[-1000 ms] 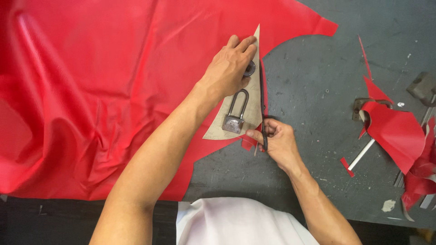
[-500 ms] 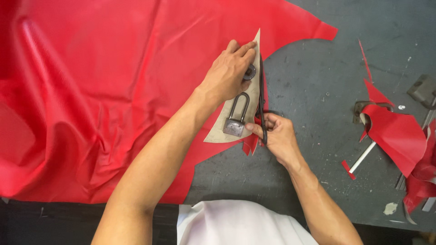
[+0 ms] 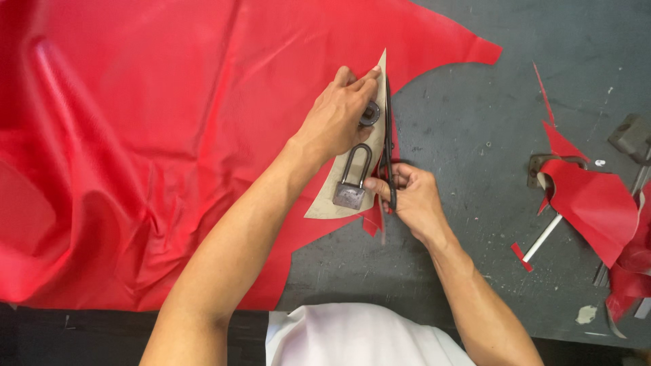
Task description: The person places a paper pattern on a large sheet of red fabric, secures it with a padlock and a weight, and cuts around the pattern using shears. The person then removes the pattern and repeats the process to cut a second identical piece.
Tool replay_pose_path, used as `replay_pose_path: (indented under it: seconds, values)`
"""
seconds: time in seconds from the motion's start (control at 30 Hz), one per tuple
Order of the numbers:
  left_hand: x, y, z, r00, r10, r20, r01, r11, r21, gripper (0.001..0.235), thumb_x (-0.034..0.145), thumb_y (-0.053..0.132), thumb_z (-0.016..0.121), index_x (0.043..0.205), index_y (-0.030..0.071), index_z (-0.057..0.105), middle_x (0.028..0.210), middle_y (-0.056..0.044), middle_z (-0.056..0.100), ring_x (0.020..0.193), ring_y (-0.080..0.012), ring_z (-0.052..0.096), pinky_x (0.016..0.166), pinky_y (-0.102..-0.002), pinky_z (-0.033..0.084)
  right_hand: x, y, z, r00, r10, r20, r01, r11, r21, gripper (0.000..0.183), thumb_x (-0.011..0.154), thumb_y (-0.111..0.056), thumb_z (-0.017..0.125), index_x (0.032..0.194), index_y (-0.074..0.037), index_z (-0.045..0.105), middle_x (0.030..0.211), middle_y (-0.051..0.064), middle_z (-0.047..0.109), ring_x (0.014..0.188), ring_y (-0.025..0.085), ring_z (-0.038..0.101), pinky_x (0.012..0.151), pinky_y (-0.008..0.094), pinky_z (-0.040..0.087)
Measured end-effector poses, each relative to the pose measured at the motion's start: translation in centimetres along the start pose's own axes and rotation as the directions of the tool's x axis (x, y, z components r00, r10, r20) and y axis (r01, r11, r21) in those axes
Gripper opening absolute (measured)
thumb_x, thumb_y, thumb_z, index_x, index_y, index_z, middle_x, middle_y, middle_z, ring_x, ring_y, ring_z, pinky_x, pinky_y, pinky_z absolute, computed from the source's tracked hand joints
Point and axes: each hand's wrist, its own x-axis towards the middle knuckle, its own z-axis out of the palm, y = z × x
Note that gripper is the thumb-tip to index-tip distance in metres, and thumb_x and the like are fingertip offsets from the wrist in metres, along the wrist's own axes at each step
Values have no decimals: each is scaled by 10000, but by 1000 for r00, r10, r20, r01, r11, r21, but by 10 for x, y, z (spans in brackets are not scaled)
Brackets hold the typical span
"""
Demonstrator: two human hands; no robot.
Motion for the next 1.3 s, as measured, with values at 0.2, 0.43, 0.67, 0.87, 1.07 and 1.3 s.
replay_pose_path:
  seconds: [0.2,0.43,0.67,0.87,1.07,1.3]
  values:
    - [1,0,0,1000,-4,-1,4,1000,-13,637,540,39,886,1099,13,580,1450,-72,577,1123,-348,527,932,-415,544,1,0,-1,1000,0,7,0,1000,-3,322,794,-230,859,981,3,740,699,24,677,533,59,548,477,214,433]
    - [2,1,-1,1000,-4,-1,4,1000,-23,596,564,29,879,1079,17,579,1449,-73,593,1105,-346,530,930,-418,542,13,-4,1,999,-30,12,29,999,26,329,808,-249,854,981,6,737,712,17,693,549,53,554,494,215,452]
    - [0,-2,-1,1000,4,6,-4,1000,-23,642,597,38,882,1158,14,570,1387,-66,620,1125,-356,523,939,-430,538,14,-4,1,1000,-14,9,14,1000,21,305,806,-239,847,967,-5,733,711,15,689,544,56,562,487,221,452]
    - [-1,2,-4,999,-33,32,35,998,-47,699,593,34,881,1217,18,567,1375,-53,635,1127,-337,534,951,-415,543,22,-9,-1,998,-61,34,58,996,66,306,819,-234,848,957,10,725,715,31,694,550,64,571,494,222,462]
    - [0,3,-5,998,-44,37,46,997,-59,779,612,36,882,1309,-1,536,1252,-58,672,1122,-333,536,933,-414,545,22,-8,0,999,-33,22,32,998,62,312,808,-222,846,984,8,731,724,34,704,557,67,572,493,225,452]
    - [-2,5,-8,999,-37,32,39,996,-80,763,626,60,865,1313,18,537,1255,-38,657,1122,-321,538,937,-409,546,32,-15,-4,998,-55,35,54,998,40,326,811,-229,856,995,11,735,736,30,706,574,67,572,510,218,462]
